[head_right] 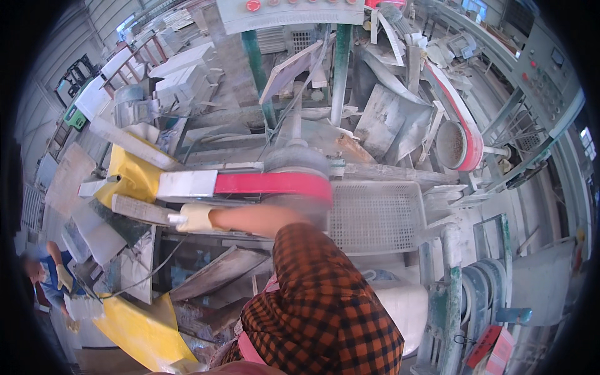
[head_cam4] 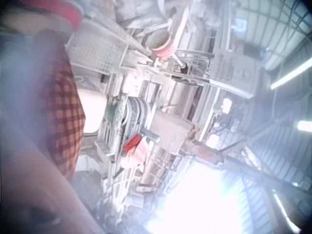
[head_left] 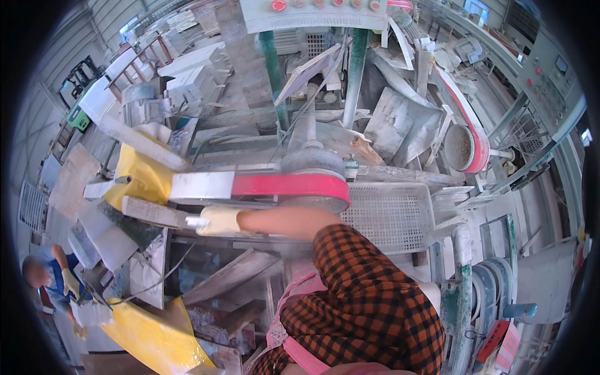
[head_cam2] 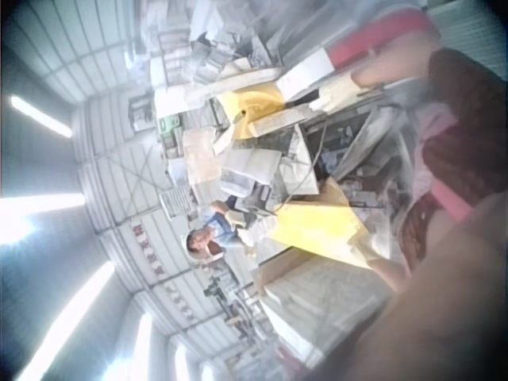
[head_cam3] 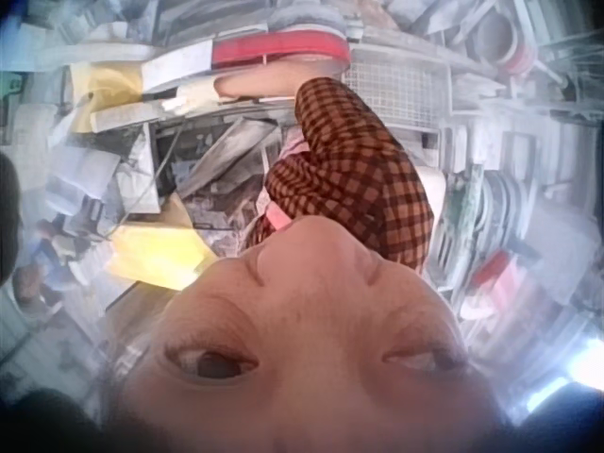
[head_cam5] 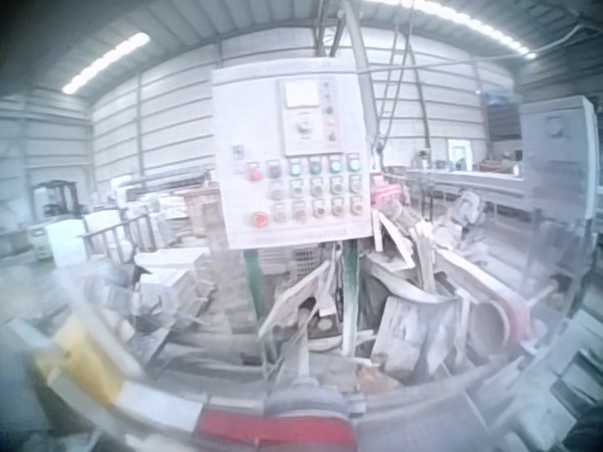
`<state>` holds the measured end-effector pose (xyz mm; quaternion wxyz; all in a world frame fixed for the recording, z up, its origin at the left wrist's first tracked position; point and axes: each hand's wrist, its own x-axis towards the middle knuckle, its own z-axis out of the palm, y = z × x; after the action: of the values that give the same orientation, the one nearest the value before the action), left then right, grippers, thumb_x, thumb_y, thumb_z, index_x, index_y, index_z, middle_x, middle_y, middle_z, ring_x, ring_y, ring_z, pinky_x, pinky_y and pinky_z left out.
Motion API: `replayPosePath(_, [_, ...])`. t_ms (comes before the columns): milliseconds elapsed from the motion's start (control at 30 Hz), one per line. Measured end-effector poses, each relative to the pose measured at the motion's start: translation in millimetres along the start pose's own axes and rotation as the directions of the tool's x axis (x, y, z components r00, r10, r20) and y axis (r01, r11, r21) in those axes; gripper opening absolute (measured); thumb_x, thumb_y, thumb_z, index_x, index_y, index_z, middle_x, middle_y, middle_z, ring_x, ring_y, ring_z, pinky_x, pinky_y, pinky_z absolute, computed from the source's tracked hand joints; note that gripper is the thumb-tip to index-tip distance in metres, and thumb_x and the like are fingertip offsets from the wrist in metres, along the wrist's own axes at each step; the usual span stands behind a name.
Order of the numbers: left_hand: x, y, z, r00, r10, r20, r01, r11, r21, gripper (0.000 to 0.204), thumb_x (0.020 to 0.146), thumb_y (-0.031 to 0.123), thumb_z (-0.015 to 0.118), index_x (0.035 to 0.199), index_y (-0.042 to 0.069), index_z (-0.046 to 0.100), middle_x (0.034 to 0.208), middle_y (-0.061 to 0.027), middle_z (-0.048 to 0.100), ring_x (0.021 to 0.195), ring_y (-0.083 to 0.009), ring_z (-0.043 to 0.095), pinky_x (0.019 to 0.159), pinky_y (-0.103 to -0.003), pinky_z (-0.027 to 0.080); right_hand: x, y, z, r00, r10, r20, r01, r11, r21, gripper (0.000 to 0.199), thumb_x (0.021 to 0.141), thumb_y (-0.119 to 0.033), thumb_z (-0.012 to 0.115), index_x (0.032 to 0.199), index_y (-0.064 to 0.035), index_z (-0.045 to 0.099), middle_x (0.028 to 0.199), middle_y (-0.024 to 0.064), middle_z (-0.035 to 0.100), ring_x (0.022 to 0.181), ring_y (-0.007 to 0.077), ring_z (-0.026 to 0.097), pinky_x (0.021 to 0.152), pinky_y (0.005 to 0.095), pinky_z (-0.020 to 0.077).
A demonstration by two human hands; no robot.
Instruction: The person repeatedly wipes the surface of white rectangular stone slabs with a cloth, then places them on a stack. The person also handles a yellow protective sheet and a red cylindrical object on the workbench.
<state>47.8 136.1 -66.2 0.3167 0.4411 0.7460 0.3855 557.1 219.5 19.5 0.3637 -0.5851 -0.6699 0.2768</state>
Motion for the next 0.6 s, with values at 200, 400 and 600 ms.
replayPosePath(200, [3.0, -53.1, -68.0, 1.0, -0.003, 0.031, 0.01, 0.973, -0.229, 0.053, 0.101, 0.04, 0.064, 0.139, 0.004, 0.054, 0.122, -0.0126, 0.065, 0.107, -0.025, 0.066, 0.087, -0.04, 0.057, -36.9, -116.8, 176.3, 0.962, -0.022, 0.271, -0.138, 0.818, 0.558, 0.046, 0.099, -0.042, 0.06, 0.116, 0.0007, 0.063, 0.109, 0.0129, 0.063, 0.1, 0.0221, 0.063, 0.087, 0.0352, 0.0493])
replayPosePath(400, [-41.1, -41.7, -86.5, 0.995, -0.015, 0.095, 0.038, 0.97, -0.24, 0.068, 0.108, 0.052, 0.049, 0.151, 0.0, 0.043, 0.137, -0.0163, 0.058, 0.123, -0.0264, 0.06, 0.1, -0.038, 0.052, -81.2, -209.9, 320.3, 0.949, 0.076, 0.305, -0.306, 0.436, 0.846, 0.042, 0.102, -0.041, 0.063, 0.115, -0.0015, 0.064, 0.088, 0.0048, 0.061, 0.082, 0.0182, 0.058, 0.075, 0.0347, 0.0483])
replayPosePath(600, [-41.6, 2.0, -82.2, 0.957, -0.244, 0.155, 0.287, 0.865, -0.412, 0.078, 0.104, 0.064, 0.044, 0.147, -0.001, 0.047, 0.138, -0.0212, 0.058, 0.124, -0.0299, 0.061, 0.102, -0.041, 0.052, -105.3, -225.6, 381.8, 0.932, -0.091, 0.352, -0.105, 0.859, 0.501, 0.053, 0.101, -0.048, 0.059, 0.131, -0.0053, 0.06, 0.118, 0.0228, 0.069, 0.111, 0.0355, 0.067, 0.091, 0.0439, 0.0516])
